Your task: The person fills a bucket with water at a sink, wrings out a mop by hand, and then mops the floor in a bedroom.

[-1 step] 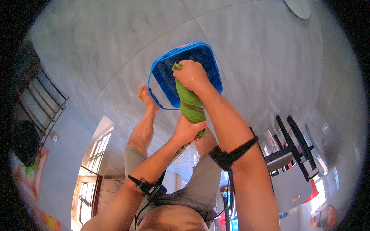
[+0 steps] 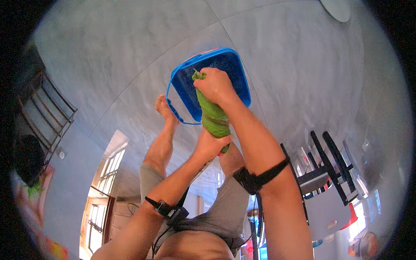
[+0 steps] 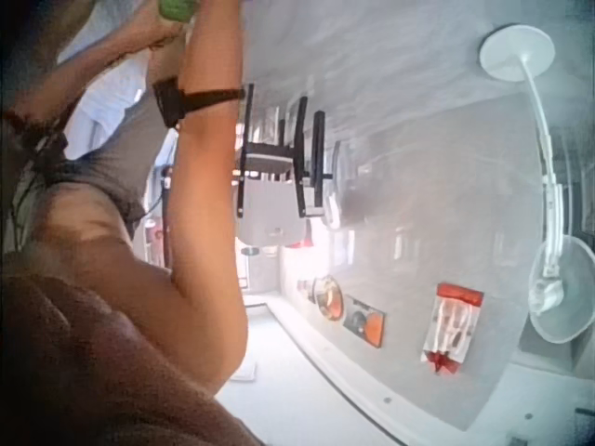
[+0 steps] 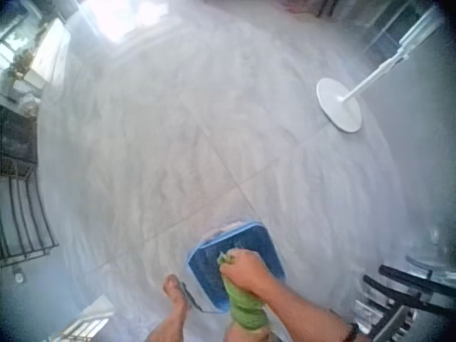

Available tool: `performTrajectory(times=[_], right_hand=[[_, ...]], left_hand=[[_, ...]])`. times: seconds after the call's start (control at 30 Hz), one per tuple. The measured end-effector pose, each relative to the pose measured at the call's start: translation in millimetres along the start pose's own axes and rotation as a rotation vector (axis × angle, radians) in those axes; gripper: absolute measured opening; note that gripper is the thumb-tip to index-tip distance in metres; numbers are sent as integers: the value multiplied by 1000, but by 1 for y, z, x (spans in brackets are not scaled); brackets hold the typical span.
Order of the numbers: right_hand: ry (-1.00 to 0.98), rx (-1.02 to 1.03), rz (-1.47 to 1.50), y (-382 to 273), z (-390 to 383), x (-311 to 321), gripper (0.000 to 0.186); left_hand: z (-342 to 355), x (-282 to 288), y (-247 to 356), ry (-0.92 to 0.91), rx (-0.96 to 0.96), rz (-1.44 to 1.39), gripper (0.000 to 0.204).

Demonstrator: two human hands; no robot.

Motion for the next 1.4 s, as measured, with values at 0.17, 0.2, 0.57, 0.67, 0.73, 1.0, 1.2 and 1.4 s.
performTrajectory(times=[0.17,0.2,0.57,0.67,0.73,1.0,1.2,1.4], right_hand=[[16,-65,323,-2,-22,4,20],[60,-22,388,-3,-29,3,22],[681,480,855,-16,-132,-1,28],[695,530,823,-4,-136,8,33],[652,575,813,-15,-135,7,34],[885,314,1154,21,-184,-6,68],[872,102,1534,27,-167,-24,50],[690,-58,1504,43,-155,-19,30]], left_hand=[[28,18,4,180,-88,244,79],[28,24,16,277,-268,256,78],[55,119,-2,-143,-141,71,82],[44,120,-15,-683,497,-433,82],[43,112,-49,-932,540,-717,83],[11,116,21,-531,418,-847,79],[-29,120,65,-566,-91,-547,100],[-39,109,92,-485,-478,-225,75]])
Point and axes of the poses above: each hand's wrist, its own z-axis towards the middle knuckle, its own x-axis out of the back of the hand, y = z × x, the point moved 2 cm from there along z, towards the middle knuckle, and after that the axes turned 13 degrees about x, right-handed, at the moved point
